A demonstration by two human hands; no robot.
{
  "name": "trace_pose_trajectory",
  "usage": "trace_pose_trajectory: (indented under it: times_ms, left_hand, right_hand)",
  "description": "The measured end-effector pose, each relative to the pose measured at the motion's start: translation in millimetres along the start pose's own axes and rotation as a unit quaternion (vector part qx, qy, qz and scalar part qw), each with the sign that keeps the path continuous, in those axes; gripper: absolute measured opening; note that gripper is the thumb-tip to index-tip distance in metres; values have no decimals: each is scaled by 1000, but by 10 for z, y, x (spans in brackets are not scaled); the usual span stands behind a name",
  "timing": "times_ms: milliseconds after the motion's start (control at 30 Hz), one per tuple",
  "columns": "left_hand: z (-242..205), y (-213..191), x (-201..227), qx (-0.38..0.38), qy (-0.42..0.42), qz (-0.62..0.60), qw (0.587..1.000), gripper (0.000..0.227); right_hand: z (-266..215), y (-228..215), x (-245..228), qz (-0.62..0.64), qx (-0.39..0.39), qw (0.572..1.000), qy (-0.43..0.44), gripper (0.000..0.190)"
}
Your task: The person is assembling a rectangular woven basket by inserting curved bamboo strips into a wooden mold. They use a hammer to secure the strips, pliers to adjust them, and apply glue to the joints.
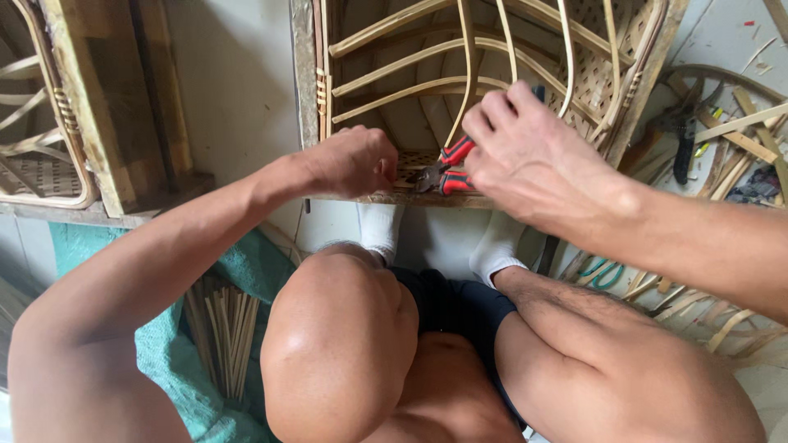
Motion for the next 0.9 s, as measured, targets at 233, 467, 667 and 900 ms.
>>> trace_pose_trajectory:
  times_ms: [233,467,667,900]
  left_hand:
    - [-111,59,-52,68,88,30,993,15]
    - [-452,464,54,357,273,203,870,66]
    - [-280,624,73,309,250,144,906,46]
    - [-340,574,199,325,248,152,900,46]
  right_hand:
    - [-86,-31,-108,-28,52,996,62,21]
    - [-1192,690,-262,280,311,860,291,26]
    - [-2118,2642,-1220,398,453,548,580,19]
    - [-1653,4124,-2465,354,247,616,659,28]
Point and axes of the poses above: each hand's wrist, its own z-axis towards the middle knuckle, its own y-axis out of the palm, x = y × z, the point moved 2 cm from there along z, towards the middle knuckle, and after that the axes turned 10 degrees about -y, right-handed, at the moved point
